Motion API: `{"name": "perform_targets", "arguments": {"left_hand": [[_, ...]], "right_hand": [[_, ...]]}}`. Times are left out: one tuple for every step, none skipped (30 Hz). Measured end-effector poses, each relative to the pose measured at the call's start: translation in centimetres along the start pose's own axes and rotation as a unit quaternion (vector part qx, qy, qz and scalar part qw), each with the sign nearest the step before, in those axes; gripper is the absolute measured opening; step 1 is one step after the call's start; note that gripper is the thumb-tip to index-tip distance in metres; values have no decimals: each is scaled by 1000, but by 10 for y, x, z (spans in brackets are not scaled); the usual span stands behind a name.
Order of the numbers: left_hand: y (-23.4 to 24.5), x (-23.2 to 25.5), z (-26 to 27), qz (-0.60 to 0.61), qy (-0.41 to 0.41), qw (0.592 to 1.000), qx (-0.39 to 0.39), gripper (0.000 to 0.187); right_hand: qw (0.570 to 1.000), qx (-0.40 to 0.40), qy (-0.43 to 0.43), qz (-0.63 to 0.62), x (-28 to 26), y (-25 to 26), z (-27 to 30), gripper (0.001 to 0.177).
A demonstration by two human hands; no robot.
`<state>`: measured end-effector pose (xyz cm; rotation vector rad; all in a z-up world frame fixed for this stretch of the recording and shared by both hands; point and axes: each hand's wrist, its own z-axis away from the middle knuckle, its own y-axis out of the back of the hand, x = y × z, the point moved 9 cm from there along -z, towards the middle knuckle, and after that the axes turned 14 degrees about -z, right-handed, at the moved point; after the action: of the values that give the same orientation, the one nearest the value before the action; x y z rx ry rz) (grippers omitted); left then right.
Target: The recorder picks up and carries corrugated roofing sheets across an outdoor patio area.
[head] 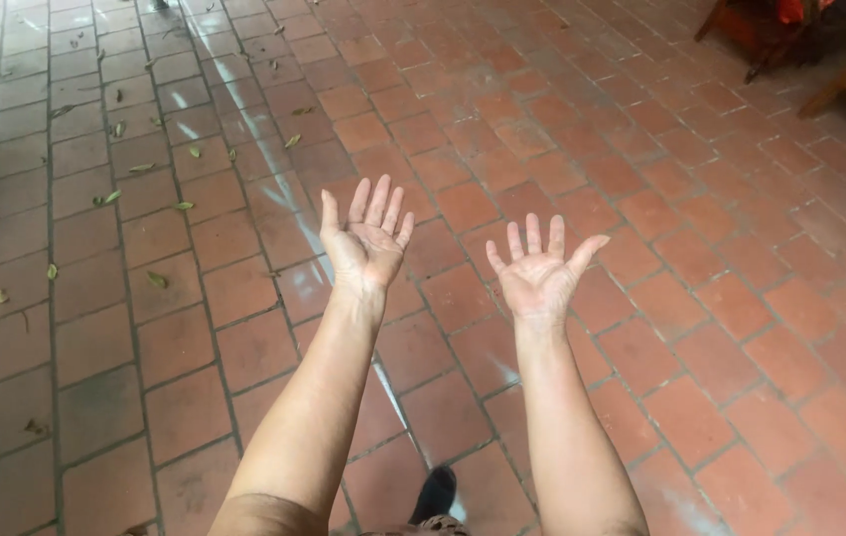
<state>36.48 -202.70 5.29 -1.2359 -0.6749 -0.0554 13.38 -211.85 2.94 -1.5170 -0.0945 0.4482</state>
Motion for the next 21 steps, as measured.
{"name": "perform_targets", "arguments": {"left_hand": [[-2, -3, -11, 1, -1, 1000, 4, 85], [-5, -4, -22, 0, -5, 1000, 7, 85], [-7, -5, -32, 0, -8, 1000, 10, 85], [-7, -4, -41, 1, -11, 1000, 13, 85], [-7, -3, -51, 0, -16, 1000, 16, 84], [-8, 0, -61, -3, -23, 1000, 19, 84], [-9, 3, -72, -2, -26, 999, 23, 84], [-8, 7, -83, -1, -33, 999, 24, 84], [-6, 11, -95, -1, -40, 999, 24, 84], [-4, 14, -108, 1, -42, 999, 27, 84], [-3, 16, -123, 5, -44, 999, 27, 84], [-3, 21, -140, 9, -45, 999, 24, 84], [-2, 25, -159, 10, -46, 999, 23, 84], [-2, 29, -177, 13, -50, 999, 18, 84], [-2, 33, -196, 16, -53, 998, 12, 84], [-1, 35, -215, 18, -52, 998, 10, 84], [-1, 40, -236, 23, -55, 998, 3, 84], [-3, 48, -261, 28, -59, 998, -3, 84], [-5, 54, -284, 29, -58, 998, -6, 84], [-6, 60, -305, 35, -55, 998, -5, 84], [-7, 67, -326, 42, -52, 998, -5, 84]], "right_hand": [[1000, 2, -4, 1, 0, -3, -15, 124], [1000, 1, -8, 0, -1, -9, -30, 125], [1000, 0, -13, -1, 0, -14, -44, 125], [1000, 1, -17, 0, 4, -16, -56, 125], [1000, 7, -22, 6, 10, -17, -67, 124], [999, 12, -29, 11, 16, -20, -79, 124], [999, 13, -34, 12, 22, -22, -92, 124], [999, 10, -41, 12, 30, -22, -104, 123], [999, 8, -47, 12, 38, -23, -116, 123], [999, 8, -51, 13, 42, -21, -130, 123], [998, 6, -60, 17, 48, -20, -145, 123], [998, 3, -67, 21, 54, -22, -162, 124], [997, 1, -68, 22, 60, -23, -180, 124], [997, -1, -70, 28, 65, -23, -198, 125], [997, -4, -71, 35, 70, -23, -215, 126], [997, -5, -69, 36, 73, -24, -233, 126], [997, -8, -70, 40, 78, -27, -252, 125], [996, -11, -73, 43, 85, -33, -275, 125], [996, -12, -70, 44, 91, -39, -298, 125], [997, -5, -67, 44, 98, -43, -317, 125], [997, 3, -63, 44, 105, -47, -337, 125]]}}
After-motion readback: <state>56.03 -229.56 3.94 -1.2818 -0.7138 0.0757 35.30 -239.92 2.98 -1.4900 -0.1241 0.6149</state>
